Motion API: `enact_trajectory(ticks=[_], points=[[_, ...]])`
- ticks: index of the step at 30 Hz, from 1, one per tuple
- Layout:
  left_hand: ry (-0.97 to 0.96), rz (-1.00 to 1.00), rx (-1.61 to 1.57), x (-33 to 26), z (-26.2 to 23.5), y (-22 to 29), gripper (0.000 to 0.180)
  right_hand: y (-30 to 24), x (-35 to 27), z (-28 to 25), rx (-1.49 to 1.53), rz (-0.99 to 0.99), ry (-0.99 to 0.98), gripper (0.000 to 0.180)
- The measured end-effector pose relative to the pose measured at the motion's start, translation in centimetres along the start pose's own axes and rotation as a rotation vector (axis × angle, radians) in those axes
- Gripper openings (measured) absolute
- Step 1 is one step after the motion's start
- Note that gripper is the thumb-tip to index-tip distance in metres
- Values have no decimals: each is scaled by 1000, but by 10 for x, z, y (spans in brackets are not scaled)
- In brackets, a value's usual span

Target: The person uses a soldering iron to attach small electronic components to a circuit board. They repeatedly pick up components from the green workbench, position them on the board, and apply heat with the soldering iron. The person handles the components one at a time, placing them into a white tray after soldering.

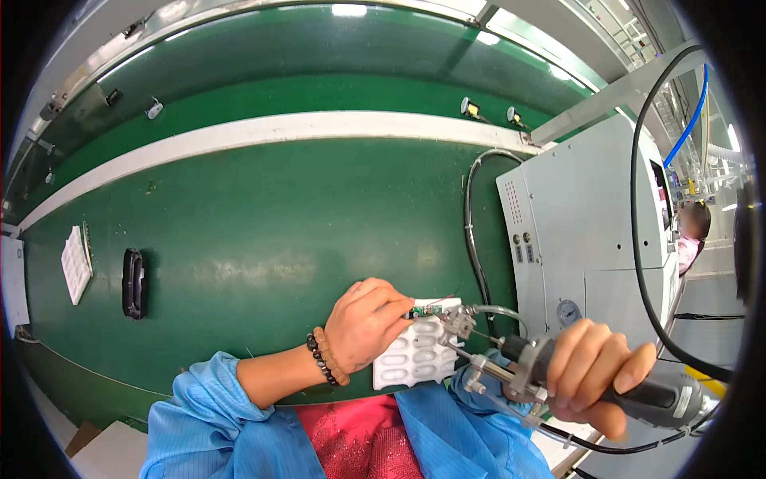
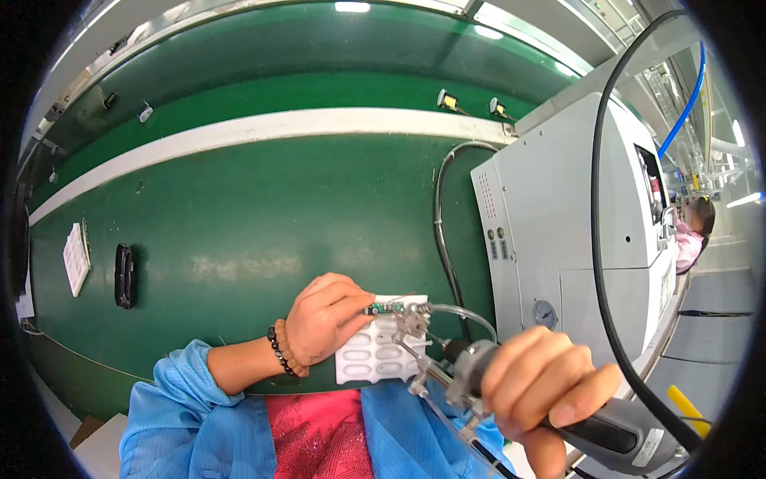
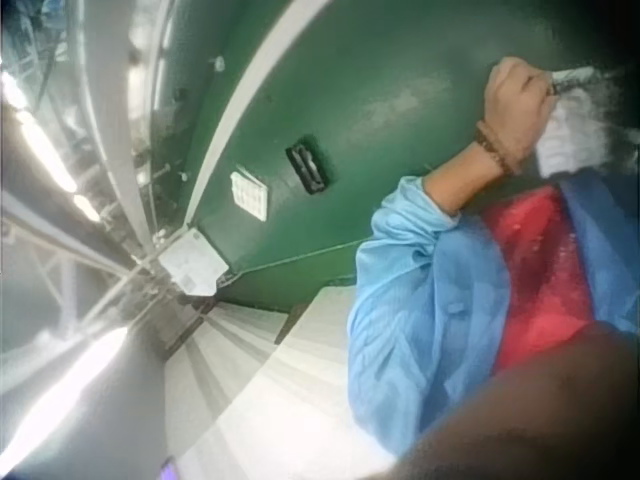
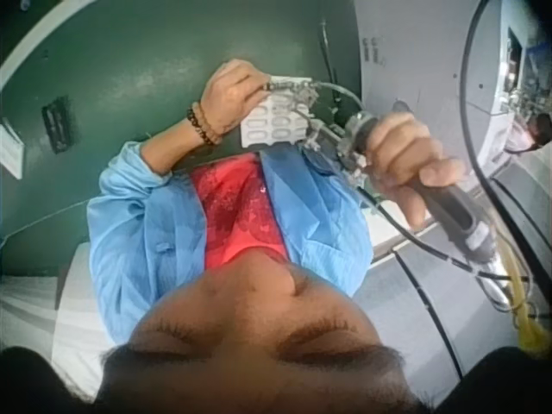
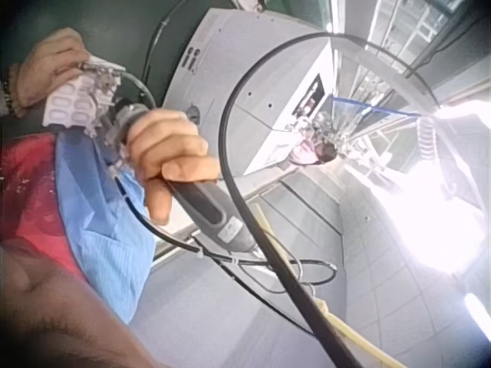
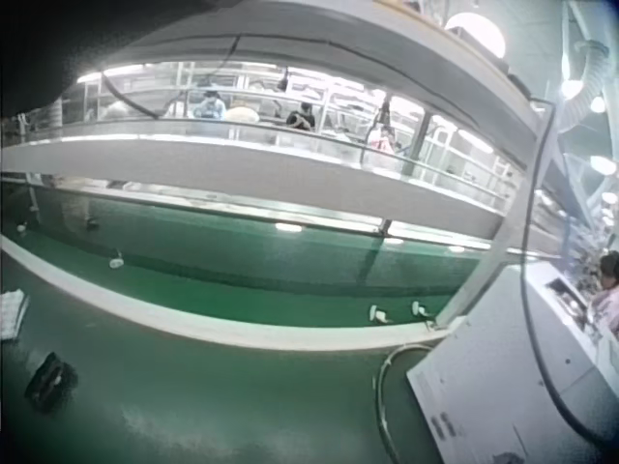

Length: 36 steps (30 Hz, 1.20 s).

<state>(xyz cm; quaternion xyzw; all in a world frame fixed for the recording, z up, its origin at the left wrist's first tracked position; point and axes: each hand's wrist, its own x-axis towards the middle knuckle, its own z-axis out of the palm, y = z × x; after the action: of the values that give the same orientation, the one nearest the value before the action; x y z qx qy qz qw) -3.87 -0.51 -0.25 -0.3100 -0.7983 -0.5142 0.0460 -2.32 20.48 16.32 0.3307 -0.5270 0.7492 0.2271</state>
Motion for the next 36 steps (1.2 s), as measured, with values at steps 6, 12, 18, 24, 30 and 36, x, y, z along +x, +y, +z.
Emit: enact_trajectory(ticks=[6,12,18,24,30,36], points=[[-70,-108,-97,6,-8,6,27,-13,-1,-13,41,74,-47,39],[-143,-197,-78,38,-56,4,27,-8,-6,-22,47,53,-41,42],[208,-271,403,136,-126,-76,32,0,-7,-21,55,30,-16,42],[188,140,634,216,-101,-135,39,5,-2,-23,52,42,-58,43],[-161,405,541,295,-19,-153,38,4,0,-31,34,77,-65,36],[-403,120,557,323,0,-181,32,7,16,-25,-3,71,-120,43]])
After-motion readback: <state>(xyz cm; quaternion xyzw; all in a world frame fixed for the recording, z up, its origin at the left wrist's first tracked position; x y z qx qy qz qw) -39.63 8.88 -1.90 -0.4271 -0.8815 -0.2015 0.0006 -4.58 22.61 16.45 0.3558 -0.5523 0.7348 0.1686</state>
